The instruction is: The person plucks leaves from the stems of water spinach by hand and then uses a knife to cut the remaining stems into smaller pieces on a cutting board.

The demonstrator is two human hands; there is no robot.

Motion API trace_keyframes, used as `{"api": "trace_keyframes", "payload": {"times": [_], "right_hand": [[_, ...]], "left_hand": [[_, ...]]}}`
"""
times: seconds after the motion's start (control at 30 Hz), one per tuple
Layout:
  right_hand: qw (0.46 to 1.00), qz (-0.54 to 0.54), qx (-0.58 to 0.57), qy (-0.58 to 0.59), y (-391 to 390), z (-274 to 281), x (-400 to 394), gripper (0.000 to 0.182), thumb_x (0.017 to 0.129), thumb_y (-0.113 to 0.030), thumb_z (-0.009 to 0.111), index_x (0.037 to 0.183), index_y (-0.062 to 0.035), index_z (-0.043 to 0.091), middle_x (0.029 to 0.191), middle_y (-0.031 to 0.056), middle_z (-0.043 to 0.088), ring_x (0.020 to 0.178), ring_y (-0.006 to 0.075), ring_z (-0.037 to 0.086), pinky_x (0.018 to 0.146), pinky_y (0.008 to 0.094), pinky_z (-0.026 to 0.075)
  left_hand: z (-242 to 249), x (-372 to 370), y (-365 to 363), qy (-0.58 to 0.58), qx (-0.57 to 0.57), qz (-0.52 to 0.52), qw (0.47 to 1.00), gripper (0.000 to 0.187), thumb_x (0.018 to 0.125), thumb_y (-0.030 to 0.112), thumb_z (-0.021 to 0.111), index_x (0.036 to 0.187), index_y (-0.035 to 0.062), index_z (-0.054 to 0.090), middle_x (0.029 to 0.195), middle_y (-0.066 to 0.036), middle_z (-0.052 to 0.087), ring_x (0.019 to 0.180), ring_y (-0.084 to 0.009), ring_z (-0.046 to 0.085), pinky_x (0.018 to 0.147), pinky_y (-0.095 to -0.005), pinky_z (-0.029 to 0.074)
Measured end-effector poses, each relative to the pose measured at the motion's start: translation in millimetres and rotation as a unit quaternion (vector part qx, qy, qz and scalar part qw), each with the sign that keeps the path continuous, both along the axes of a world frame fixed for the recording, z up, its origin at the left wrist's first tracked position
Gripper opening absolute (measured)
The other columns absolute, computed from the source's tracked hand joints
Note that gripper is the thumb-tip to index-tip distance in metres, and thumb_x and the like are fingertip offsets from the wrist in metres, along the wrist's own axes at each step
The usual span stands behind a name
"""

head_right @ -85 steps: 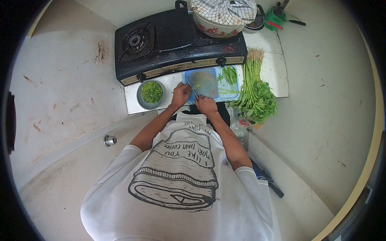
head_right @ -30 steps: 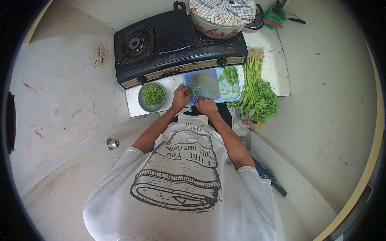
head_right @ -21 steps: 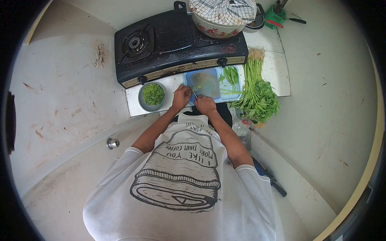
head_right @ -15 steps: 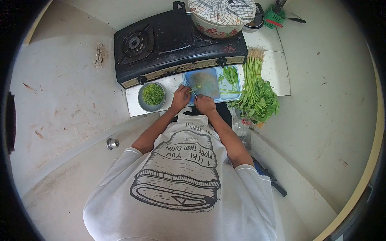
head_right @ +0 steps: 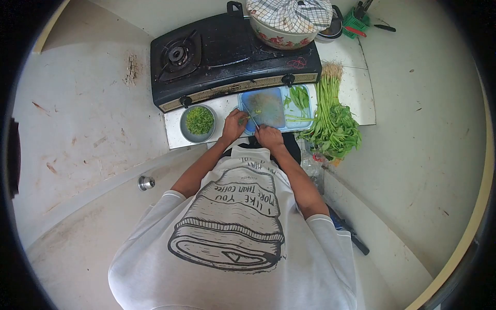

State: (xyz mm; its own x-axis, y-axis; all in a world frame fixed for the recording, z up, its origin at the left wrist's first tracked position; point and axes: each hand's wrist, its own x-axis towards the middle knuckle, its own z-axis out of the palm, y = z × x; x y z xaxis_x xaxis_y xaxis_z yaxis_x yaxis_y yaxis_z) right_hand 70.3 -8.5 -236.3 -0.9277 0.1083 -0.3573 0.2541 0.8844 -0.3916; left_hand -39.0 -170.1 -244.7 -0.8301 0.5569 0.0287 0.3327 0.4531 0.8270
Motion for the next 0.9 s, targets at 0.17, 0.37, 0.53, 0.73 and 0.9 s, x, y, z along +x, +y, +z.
{"api": "trace_keyframes", "payload": {"times": [0.17,0.37,0.53,0.73,0.9], "right_hand": [[1.000,0.005,0.003,0.005,-1.1,-2.0,1.1,0.044,0.103,-0.040,0.051,0.098,0.0011,0.066,0.081,0.0280,0.072,0.079,0.0454,0.073,0.075,0.0547,0.059],[1.000,-0.014,-0.002,0.016,1.1,-2.2,6.0,0.046,0.103,-0.041,0.052,0.097,0.0011,0.067,0.080,0.0279,0.072,0.078,0.0455,0.073,0.074,0.0542,0.059],[1.000,0.008,0.011,0.008,-2.9,-2.7,4.1,0.046,0.103,-0.041,0.052,0.095,0.0014,0.068,0.080,0.0280,0.071,0.076,0.0457,0.073,0.073,0.0549,0.059],[1.000,0.008,-0.003,0.014,-4.3,-0.1,3.3,0.045,0.103,-0.040,0.051,0.096,0.0010,0.068,0.080,0.0284,0.072,0.076,0.0449,0.073,0.073,0.0551,0.059],[0.999,0.010,-0.018,0.033,-6.8,-1.1,-8.2,0.042,0.104,-0.037,0.050,0.097,0.0007,0.067,0.080,0.0288,0.071,0.076,0.0441,0.073,0.072,0.0547,0.059]], "left_hand": [[0.2,0.1,-0.6,0.002,0.008,-0.003,1.000,0.015,0.082,0.001,0.071,0.097,0.0009,0.071,0.092,-0.017,0.064,0.091,-0.0378,0.065,0.084,-0.0460,0.053],[2.2,1.3,-0.9,0.012,0.016,-0.007,1.000,0.014,0.082,0.000,0.070,0.096,0.0005,0.071,0.093,-0.017,0.064,0.092,-0.0381,0.065,0.084,-0.0461,0.053],[2.2,0.8,-1.2,0.012,0.012,-0.006,1.000,0.014,0.082,0.000,0.069,0.096,0.0003,0.071,0.094,-0.018,0.064,0.092,-0.0384,0.065,0.085,-0.0459,0.053],[0.8,1.0,-1.3,0.015,0.018,-0.007,1.000,0.017,0.081,0.000,0.069,0.098,-0.0008,0.072,0.095,-0.018,0.065,0.093,-0.0390,0.065,0.085,-0.0462,0.053],[2.9,0.6,-1.3,0.021,0.014,-0.009,1.000,0.016,0.082,0.001,0.069,0.098,-0.0014,0.072,0.095,-0.019,0.065,0.092,-0.0391,0.065,0.084,-0.0465,0.053]]}}
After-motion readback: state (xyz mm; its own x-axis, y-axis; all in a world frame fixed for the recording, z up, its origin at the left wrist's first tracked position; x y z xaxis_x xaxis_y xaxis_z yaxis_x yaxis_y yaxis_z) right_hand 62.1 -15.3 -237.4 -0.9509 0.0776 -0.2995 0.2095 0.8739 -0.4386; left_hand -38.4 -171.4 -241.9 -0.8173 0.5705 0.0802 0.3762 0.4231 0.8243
